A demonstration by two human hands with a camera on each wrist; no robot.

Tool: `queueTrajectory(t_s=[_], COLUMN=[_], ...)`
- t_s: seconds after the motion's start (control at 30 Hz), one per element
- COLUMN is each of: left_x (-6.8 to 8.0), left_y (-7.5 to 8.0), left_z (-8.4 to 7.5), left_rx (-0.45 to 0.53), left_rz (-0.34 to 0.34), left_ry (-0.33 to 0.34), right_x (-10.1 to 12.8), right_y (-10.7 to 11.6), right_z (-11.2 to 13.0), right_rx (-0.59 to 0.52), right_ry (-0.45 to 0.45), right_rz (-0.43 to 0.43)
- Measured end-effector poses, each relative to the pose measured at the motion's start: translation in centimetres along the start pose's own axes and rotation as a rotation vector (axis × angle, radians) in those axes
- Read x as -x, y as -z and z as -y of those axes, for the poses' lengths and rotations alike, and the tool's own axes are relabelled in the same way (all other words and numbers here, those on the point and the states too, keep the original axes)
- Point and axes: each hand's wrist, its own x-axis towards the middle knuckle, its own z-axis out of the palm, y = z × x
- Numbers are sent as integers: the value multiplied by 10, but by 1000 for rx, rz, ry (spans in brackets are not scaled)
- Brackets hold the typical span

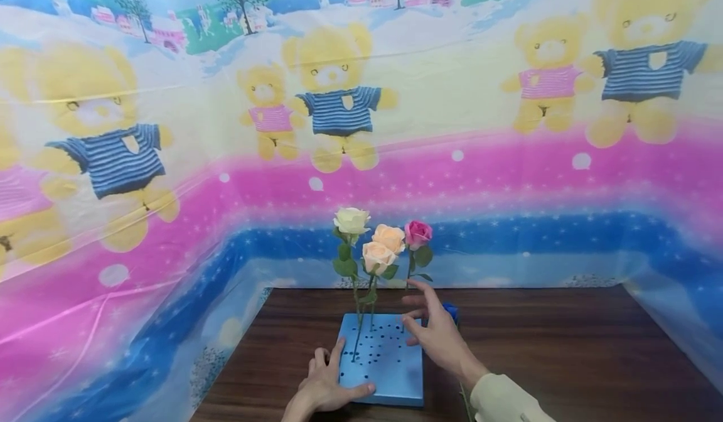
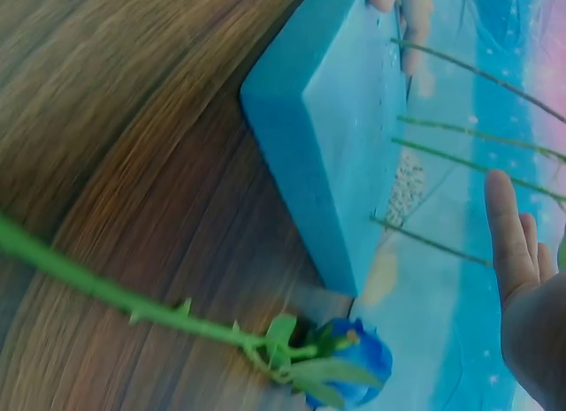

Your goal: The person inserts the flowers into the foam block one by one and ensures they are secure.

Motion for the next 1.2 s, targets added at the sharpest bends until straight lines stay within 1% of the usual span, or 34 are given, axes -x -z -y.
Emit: queueTrajectory(t_s=[0.17,0.3,0.4,0.43,0.6,0.8,0.97,1.1,1.17,1.2], left_x=[1,1,-1,-1,-1,1,0,-1,0,0], left_y=[0,0,-1,-1,-2,-1,-2,0,1,1], left_z=[2,5,8,8,9,10,10,7,6,6], left_rx=[2,0,11,1,8,-3,6,7,2,1], left_rz=[3,4,-2,5,3,-7,-3,-1,-4,-7], left_ry=[21,34,35,41,43,29,26,22,18,17], right_x=[5,6,8,8,14,18,19,21,21,22], right_y=[17,32,42,45,59,71,75,75,74,73], right_z=[-4,-6,-9,-9,-16,-23,-25,-27,-27,-28], right_rx=[33,26,24,28,68,125,167,322,415,439], right_ry=[4,-3,6,11,27,-15,-63,-92,-139,-175], right_rz=[-25,-41,-50,-56,-111,-182,-226,-246,-232,-213])
